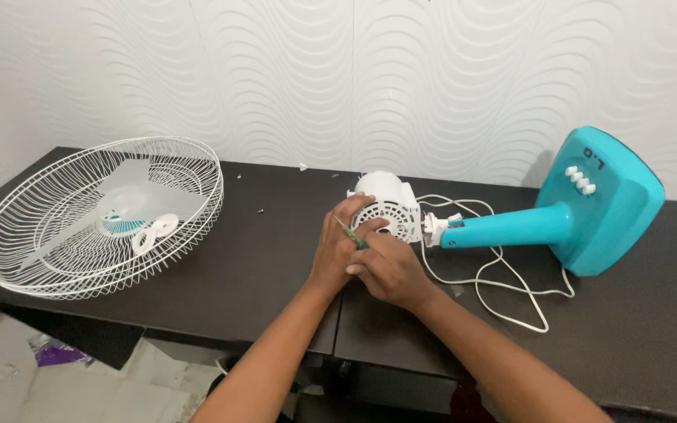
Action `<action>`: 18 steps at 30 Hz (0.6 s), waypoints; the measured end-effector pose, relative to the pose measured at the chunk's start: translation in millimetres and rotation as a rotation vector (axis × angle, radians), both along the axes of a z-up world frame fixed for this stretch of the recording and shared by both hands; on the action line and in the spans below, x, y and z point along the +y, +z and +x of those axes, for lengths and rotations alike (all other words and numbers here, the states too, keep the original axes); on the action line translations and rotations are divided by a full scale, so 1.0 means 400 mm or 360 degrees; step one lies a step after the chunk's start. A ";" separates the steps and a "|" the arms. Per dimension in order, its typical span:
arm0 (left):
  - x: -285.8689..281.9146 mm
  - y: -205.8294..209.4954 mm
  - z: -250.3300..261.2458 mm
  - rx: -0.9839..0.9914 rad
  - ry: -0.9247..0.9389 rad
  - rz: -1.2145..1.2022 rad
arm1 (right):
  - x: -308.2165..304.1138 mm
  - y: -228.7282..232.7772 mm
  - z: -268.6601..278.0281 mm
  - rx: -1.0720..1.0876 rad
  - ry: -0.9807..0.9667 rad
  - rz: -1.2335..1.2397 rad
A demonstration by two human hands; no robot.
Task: The person uses a screwdriver to loosen and remove screws from the rear motor housing of a table fan. They repeatedly adjust the fan's position and reposition the screwdriver while working on the same housing area.
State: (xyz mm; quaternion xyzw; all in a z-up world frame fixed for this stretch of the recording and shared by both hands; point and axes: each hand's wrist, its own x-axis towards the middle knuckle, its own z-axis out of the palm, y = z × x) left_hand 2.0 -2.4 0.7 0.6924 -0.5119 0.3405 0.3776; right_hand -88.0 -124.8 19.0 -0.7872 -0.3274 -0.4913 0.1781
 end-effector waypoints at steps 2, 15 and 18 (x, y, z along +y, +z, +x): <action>-0.001 -0.007 -0.002 0.0022 -0.0061 -0.0029 | 0.014 -0.006 0.015 -0.0002 0.0006 0.0124; -0.014 0.002 0.000 0.0345 -0.0047 0.0011 | 0.005 0.009 0.077 -0.0083 -0.0025 0.0335; -0.025 0.013 0.006 0.0263 -0.0071 0.0093 | 0.000 0.013 0.077 -0.0111 -0.0020 0.0330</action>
